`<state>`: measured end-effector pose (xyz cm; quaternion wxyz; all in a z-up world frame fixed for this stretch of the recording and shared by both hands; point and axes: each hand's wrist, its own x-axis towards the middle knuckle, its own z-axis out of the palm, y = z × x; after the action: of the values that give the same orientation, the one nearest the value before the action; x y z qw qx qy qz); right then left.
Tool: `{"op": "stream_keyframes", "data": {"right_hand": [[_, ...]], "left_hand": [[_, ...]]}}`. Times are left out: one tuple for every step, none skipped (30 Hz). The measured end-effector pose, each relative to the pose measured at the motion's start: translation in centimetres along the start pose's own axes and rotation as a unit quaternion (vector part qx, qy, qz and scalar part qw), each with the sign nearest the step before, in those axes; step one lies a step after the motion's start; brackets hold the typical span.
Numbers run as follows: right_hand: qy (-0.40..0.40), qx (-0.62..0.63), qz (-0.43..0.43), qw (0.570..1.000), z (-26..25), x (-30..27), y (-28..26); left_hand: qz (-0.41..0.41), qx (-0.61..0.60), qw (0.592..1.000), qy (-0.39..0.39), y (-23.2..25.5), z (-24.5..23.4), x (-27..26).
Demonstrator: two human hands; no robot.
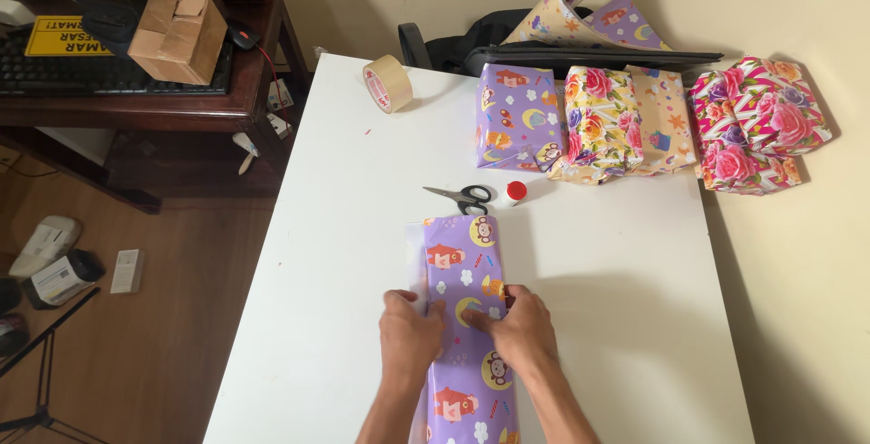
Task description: The person wraps a small rectangular box with purple patterned wrapping paper. They use scissors to cut the paper and clear tape to secure the folds, then fold the ends to complete the wrapping.
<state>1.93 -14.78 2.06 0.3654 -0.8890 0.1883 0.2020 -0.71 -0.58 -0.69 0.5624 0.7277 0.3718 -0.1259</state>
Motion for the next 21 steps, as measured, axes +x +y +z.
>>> {"op": "stream_keyframes", "data": {"right_hand": [[-0.004,0.0,0.004,1.0,0.0,0.0,-0.1],[-0.006,0.003,0.007,1.0,-0.1,0.0,-0.1],[-0.009,0.005,0.01,1.0,-0.1,0.0,-0.2],[-0.013,0.008,0.012,1.0,-0.1,0.0,-0.3],[-0.015,-0.001,0.011,1.0,-0.1,0.0,-0.3],[-0.018,-0.01,0.009,1.0,-0.1,0.0,-0.4],[-0.02,-0.02,0.007,1.0,-0.2,0.0,-0.4],[-0.021,-0.027,0.004,0.999,-0.2,0.1,-0.5],[-0.021,-0.034,0.001,0.999,-0.2,0.2,-0.5],[-0.021,-0.042,-0.001,0.999,-0.2,0.3,-0.4],[-0.024,-0.039,0.001,0.999,-0.2,0.4,-0.5],[-0.026,-0.036,0.005,0.999,-0.2,0.4,-0.4],[-0.029,-0.033,0.008,0.999,-0.3,0.5,-0.3],[-0.027,-0.037,0.008,0.999,-0.2,0.5,-0.3],[-0.025,-0.041,0.008,0.999,-0.3,0.5,-0.2],[-0.023,-0.043,0.008,0.999,-0.2,0.4,-0.2],[-0.024,-0.042,0.01,0.999,-0.2,0.4,-0.3],[-0.025,-0.042,0.012,0.999,-0.1,0.4,-0.3],[-0.026,-0.041,0.014,0.999,-0.1,0.5,-0.3],[-0.028,-0.038,0.019,0.999,-0.1,0.4,-0.2],[-0.03,-0.036,0.024,0.999,-0.2,0.4,-0.2]], "left_hand": [[0.009,-0.02,1.0,0.021,0.0,0.0,0.0],[0.018,-0.039,0.998,0.041,0.1,0.1,0.1],[0.028,-0.053,0.997,0.038,0.0,0.2,0.2],[0.037,-0.066,0.996,0.037,-0.1,0.3,0.4],[0.046,-0.079,0.995,0.035,-0.3,0.4,0.7],[0.031,-0.103,0.994,0.032,-0.4,0.6,1.2],[0.016,-0.127,0.991,0.029,-0.3,0.8,1.9],[0.002,-0.152,0.988,0.026,-0.3,1.0,2.8],[0.028,-0.107,0.993,0.048,-0.2,1.0,3.8],[0.052,-0.063,0.994,0.068,0.1,1.0,5.0],[0.077,-0.018,0.993,0.088,0.5,1.0,6.1],[0.096,-0.005,0.991,0.09,1.0,0.9,7.1],[0.116,0.008,0.989,0.091,1.3,0.8,7.9],[0.131,0.017,0.987,0.089,1.7,0.7,8.5],[0.147,0.026,0.985,0.086,2.2,0.5,9.0],[0.163,0.036,0.982,0.084,2.6,0.3,9.3],[0.184,0.033,0.979,0.086,2.9,0.2,9.3],[0.205,0.029,0.974,0.088,3.2,0.2,9.2],[0.226,0.025,0.97,0.09,3.4,0.3,9.0],[0.193,0.004,0.979,0.066,3.3,0.3,8.6],[0.159,-0.017,0.986,0.042,3.2,0.4,8.1]]}}
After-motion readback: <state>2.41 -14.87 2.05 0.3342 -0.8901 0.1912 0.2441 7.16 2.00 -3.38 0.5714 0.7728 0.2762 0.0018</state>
